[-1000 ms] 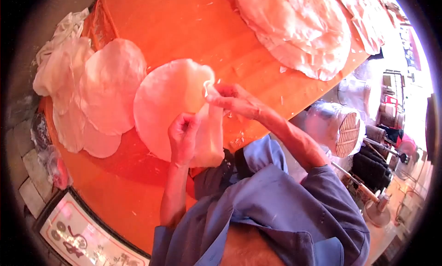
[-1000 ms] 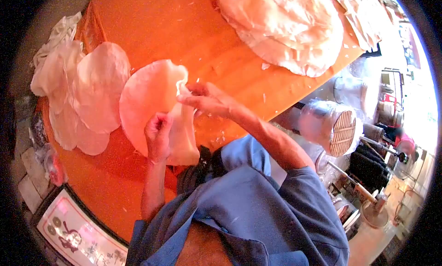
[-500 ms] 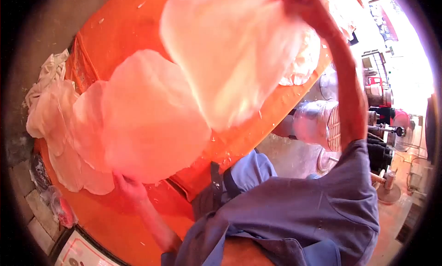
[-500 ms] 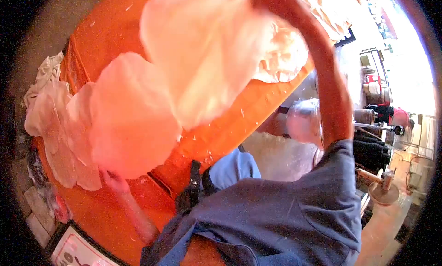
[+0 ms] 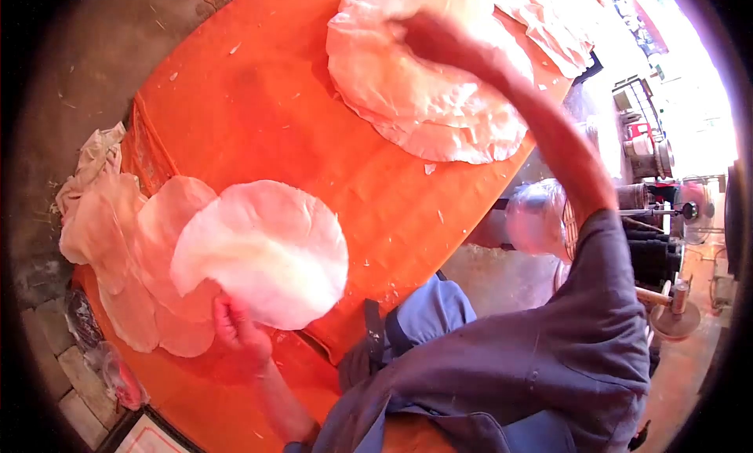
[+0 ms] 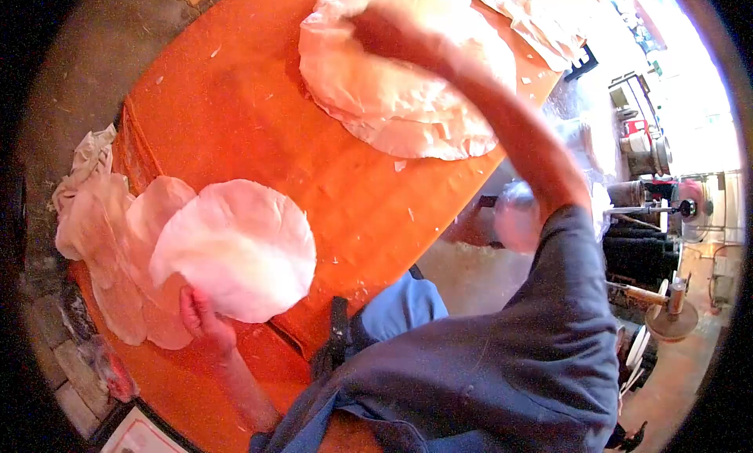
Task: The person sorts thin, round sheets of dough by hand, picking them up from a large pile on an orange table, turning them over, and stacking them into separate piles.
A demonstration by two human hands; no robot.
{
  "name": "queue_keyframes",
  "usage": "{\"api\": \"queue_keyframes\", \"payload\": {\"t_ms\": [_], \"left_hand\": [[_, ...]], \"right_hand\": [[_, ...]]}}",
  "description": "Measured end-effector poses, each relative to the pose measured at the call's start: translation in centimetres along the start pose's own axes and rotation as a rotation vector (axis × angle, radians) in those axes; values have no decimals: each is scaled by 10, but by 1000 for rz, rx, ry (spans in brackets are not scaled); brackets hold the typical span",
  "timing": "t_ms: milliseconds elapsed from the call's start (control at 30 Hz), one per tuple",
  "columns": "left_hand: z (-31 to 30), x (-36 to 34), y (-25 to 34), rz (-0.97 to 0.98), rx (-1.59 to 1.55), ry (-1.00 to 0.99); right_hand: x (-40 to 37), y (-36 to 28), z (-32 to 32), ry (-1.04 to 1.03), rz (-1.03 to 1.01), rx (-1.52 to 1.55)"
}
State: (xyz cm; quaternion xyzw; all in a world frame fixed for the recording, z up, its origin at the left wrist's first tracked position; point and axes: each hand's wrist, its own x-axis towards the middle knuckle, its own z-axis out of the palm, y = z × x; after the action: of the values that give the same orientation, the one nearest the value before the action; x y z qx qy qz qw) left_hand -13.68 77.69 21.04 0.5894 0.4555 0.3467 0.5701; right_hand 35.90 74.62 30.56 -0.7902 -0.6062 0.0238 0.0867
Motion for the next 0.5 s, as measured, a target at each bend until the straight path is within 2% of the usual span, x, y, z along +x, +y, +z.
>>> {"api": "queue_keyframes", "payload": {"t_ms": [67, 100, 133, 167, 200, 233, 333, 433, 500], "left_hand": [[35, 2, 17, 142, 94, -131], [41, 8, -1, 174, 140, -206], [64, 10, 14, 200, 126, -327], [85, 10, 27, 250, 237, -344], [103, 22, 24, 500, 263, -409], [116, 25, 24, 492, 271, -432], [131, 30, 28, 367, 136, -499], [132, 37, 21, 336, 108, -499], [129, 35, 26, 333, 81, -419]], "right_hand": [[-31, -65, 13, -346, 189, 697], [-45, -97, 20, -536, 284, 982], [-58, -123, 35, -698, 332, 1191], [-69, -134, 66, -817, 273, 1389], [-83, -152, 73, -697, 122, 1313], [-91, -162, 77, -578, -27, 1231], [-87, -155, 95, -388, -180, 854], [-64, -126, 69, -565, 140, 856], [-45, -83, 54, -309, 99, 975]]}}
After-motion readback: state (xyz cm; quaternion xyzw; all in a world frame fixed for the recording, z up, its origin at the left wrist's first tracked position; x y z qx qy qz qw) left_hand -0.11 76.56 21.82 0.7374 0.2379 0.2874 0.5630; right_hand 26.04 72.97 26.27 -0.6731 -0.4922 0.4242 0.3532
